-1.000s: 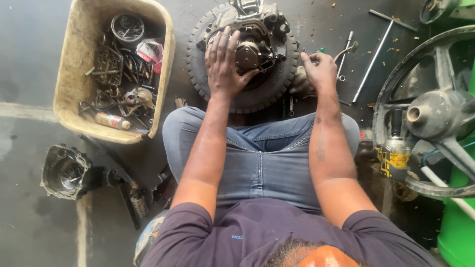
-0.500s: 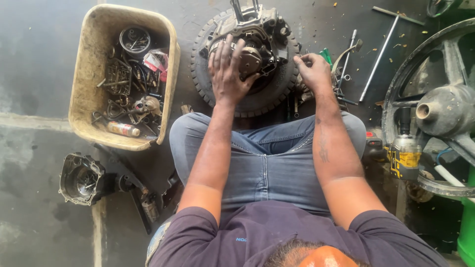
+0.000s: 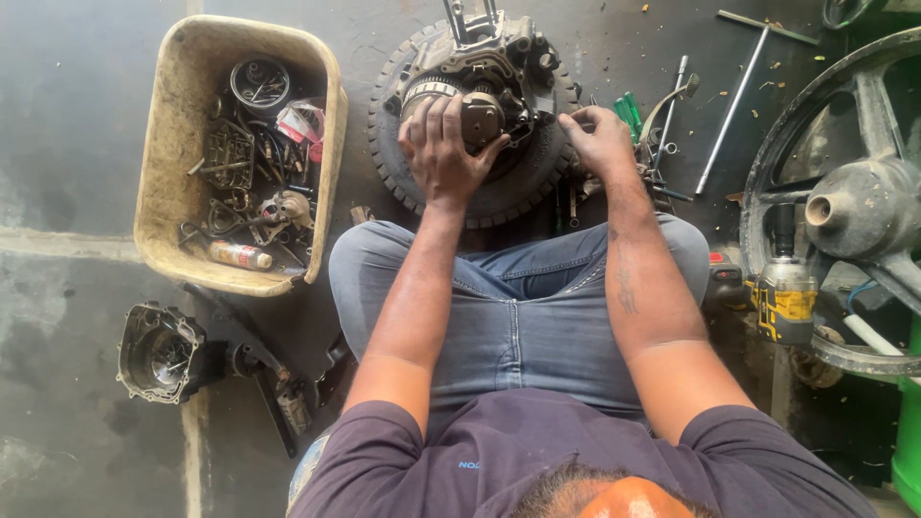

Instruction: Repairing a motorcycle engine by disassembling gears and using hand tools while seated on the floor.

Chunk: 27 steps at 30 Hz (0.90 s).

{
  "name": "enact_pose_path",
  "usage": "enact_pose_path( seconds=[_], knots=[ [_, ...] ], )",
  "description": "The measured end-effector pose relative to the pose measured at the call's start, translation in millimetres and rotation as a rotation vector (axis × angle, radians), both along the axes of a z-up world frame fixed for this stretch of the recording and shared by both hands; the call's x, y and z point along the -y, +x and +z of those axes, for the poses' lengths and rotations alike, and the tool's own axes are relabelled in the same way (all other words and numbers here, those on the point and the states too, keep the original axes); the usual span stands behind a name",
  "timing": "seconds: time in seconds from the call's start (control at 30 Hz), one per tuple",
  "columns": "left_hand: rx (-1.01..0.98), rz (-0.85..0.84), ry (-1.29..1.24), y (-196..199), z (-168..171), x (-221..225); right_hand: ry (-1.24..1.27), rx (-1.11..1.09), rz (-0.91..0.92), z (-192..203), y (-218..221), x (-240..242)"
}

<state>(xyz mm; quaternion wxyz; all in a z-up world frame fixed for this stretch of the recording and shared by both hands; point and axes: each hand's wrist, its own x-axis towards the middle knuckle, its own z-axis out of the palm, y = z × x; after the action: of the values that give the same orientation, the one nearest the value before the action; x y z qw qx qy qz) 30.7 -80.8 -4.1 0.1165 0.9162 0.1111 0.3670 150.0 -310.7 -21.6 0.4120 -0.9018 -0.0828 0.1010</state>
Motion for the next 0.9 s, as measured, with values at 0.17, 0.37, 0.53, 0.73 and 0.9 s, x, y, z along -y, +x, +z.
enact_pose_path(
  seconds=[0.17, 0.37, 0.53, 0.73, 0.9],
  knots=[
    [-0.024, -0.090, 0.007, -0.8, -3.8, -1.4, -0.005, -0.137, -0.039, 28.4, -8.6, -8.6],
    [-0.111, -0.126, -0.006, -5.2, 6.9, -1.0, 0.015, -0.056, 0.016, 6.8, -5.8, -4.0],
    [-0.147, -0.166, -0.022, -6.4, 18.0, -1.4, 0.023, -0.016, 0.035, 6.2, -3.2, -3.5],
    [-0.115, -0.161, 0.112, -8.2, 14.8, -0.8, 0.018, -0.033, 0.033, 9.7, -4.6, -5.2],
    [-0.123, -0.161, -0.049, -10.2, 23.8, 1.8, 0.030, -0.020, 0.047, 6.0, -5.0, -3.8]
  ],
)
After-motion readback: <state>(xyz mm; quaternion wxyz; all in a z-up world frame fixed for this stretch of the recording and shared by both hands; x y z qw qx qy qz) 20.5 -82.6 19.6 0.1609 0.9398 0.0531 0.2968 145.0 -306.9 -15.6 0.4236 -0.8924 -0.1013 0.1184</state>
